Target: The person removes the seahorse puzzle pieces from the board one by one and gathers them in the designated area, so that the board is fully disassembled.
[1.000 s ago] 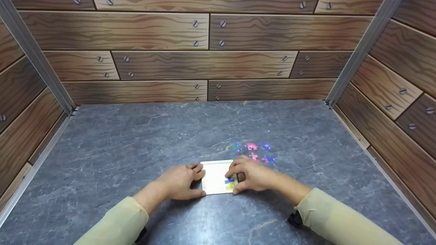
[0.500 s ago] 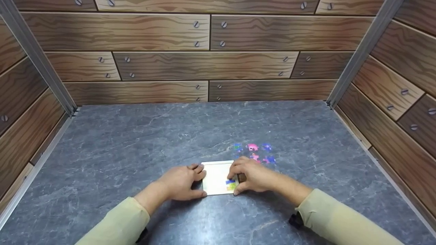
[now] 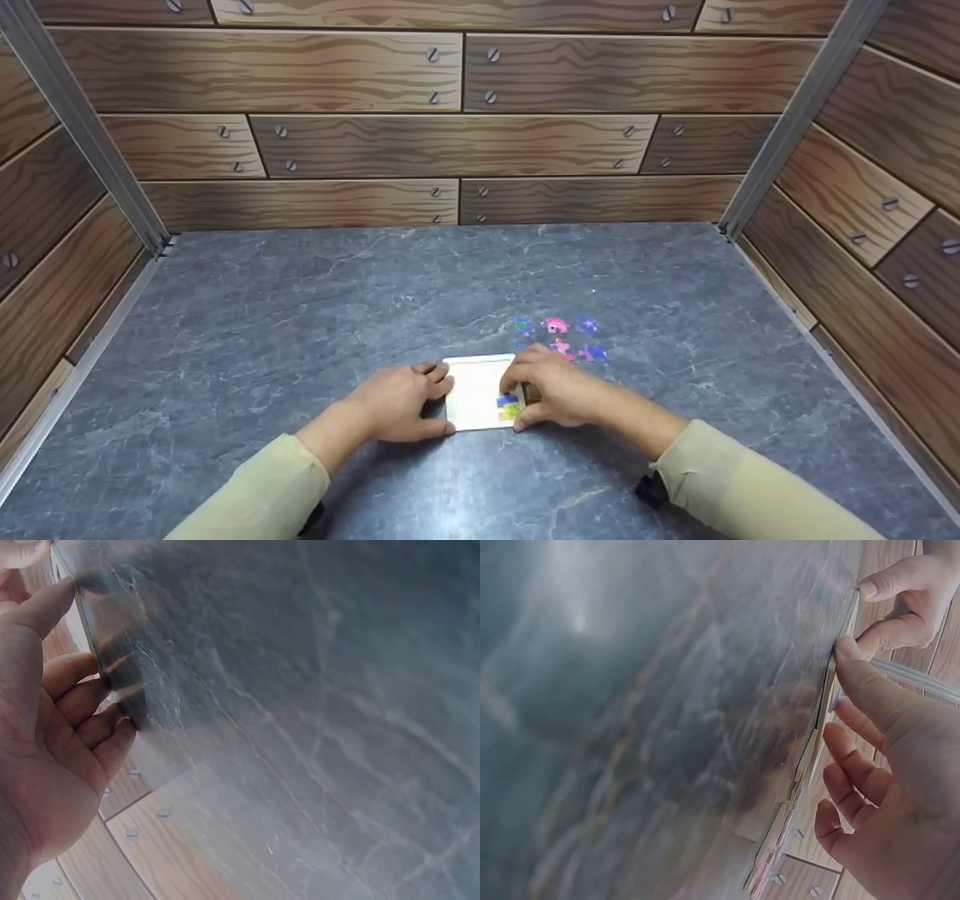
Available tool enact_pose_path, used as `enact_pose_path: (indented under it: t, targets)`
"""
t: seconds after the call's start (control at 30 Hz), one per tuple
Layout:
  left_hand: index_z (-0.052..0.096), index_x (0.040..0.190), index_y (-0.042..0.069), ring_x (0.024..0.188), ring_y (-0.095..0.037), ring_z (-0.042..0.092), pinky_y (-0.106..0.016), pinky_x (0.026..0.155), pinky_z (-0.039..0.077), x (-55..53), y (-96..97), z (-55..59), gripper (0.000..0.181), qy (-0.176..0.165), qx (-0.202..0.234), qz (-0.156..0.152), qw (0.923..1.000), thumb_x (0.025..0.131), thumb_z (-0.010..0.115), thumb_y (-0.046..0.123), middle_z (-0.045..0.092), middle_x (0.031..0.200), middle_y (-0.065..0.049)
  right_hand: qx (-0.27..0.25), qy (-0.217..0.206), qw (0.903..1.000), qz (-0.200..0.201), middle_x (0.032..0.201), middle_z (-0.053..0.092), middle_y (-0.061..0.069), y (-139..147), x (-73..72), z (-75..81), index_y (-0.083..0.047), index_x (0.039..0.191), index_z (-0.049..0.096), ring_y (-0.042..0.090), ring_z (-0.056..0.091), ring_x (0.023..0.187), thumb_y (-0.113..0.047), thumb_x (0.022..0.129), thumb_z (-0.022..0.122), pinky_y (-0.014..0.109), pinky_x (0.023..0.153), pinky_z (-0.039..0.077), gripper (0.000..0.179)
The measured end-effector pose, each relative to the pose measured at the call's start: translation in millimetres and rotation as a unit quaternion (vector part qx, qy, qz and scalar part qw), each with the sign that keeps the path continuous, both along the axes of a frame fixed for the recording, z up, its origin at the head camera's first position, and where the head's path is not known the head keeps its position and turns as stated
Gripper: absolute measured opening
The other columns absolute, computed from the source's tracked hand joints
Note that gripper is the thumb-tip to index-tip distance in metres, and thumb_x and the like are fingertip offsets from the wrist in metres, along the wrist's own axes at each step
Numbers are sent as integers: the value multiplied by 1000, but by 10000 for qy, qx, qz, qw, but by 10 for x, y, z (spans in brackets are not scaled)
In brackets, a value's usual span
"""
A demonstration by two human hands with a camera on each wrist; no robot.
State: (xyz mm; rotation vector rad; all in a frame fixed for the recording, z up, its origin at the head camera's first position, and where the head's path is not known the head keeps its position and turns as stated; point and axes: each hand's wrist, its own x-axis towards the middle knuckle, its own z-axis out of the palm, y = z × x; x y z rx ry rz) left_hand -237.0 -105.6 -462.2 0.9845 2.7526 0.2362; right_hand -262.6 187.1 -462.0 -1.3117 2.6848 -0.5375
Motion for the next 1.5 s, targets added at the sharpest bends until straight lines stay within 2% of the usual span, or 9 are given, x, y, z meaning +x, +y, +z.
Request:
enact_pose_path:
  t: [0.23, 0.77, 1.03, 1.23, 1.33, 1.4, 1.5]
  targets:
    - [54, 157, 13, 147, -37, 48, -52, 111, 48, 6, -13, 8, 73, -28, -74, 5, 10000, 101, 66, 58, 47, 162, -14, -28, 162, 9999, 42, 108, 71, -5, -10, 22, 17, -15, 109, 74, 16, 55, 104, -33, 78, 95, 40, 94, 49, 42]
    - [56, 156, 12, 146, -38, 49, -52, 112, 48, -10, -10, 2, 72, -8, 22, -36, 10000, 100, 68, 56, 48, 161, -15, -38, -9, 10000, 22, 102, 70, -5, -10, 19, 24, -15, 110, 72, 15, 54, 101, -31, 78, 95, 37, 88, 49, 42]
    - [57, 155, 12, 146, -38, 49, -53, 111, 48, 1, -4, 8, 72, 7, 41, -9, 10000, 99, 69, 55, 49, 160, -16, -113, -59, 9998, 146, 97, 69, -4, -21, 29, 14, -14, 109, 74, 15, 57, 93, -27, 78, 96, 35, 86, 48, 40]
    - [57, 155, 12, 147, -36, 48, -53, 111, 49, 6, -5, 9, 72, 5, 70, 8, 10000, 98, 70, 54, 50, 160, -16, -161, -76, 9998, 67, 95, 69, -5, -18, 51, 13, -13, 112, 75, 14, 56, 92, -26, 79, 95, 33, 84, 48, 41]
    - [57, 155, 12, 147, -37, 47, -53, 111, 48, 7, 1, 7, 72, -32, 50, 28, 10000, 99, 70, 55, 49, 160, -15, -245, -109, 9996, 57, 95, 69, -4, -1, 64, 13, -12, 113, 75, 16, 57, 92, -25, 80, 94, 37, 88, 48, 40]
    - [56, 156, 13, 148, -37, 47, -53, 112, 48, 5, 3, 6, 72, -47, 26, 37, 10000, 99, 69, 56, 48, 161, -15, -325, -157, 9993, 39, 97, 70, -3, 17, 71, 26, -11, 114, 75, 18, 58, 93, -24, 81, 93, 42, 96, 48, 40]
    - [56, 156, 14, 147, -37, 47, -53, 112, 48, 7, 1, 7, 72, -72, 1, 57, 10000, 99, 69, 56, 48, 161, -15, -467, -202, 9987, -25, 102, 73, -2, 59, 76, 57, -10, 115, 76, 22, 61, 95, -23, 83, 92, 43, 97, 49, 39]
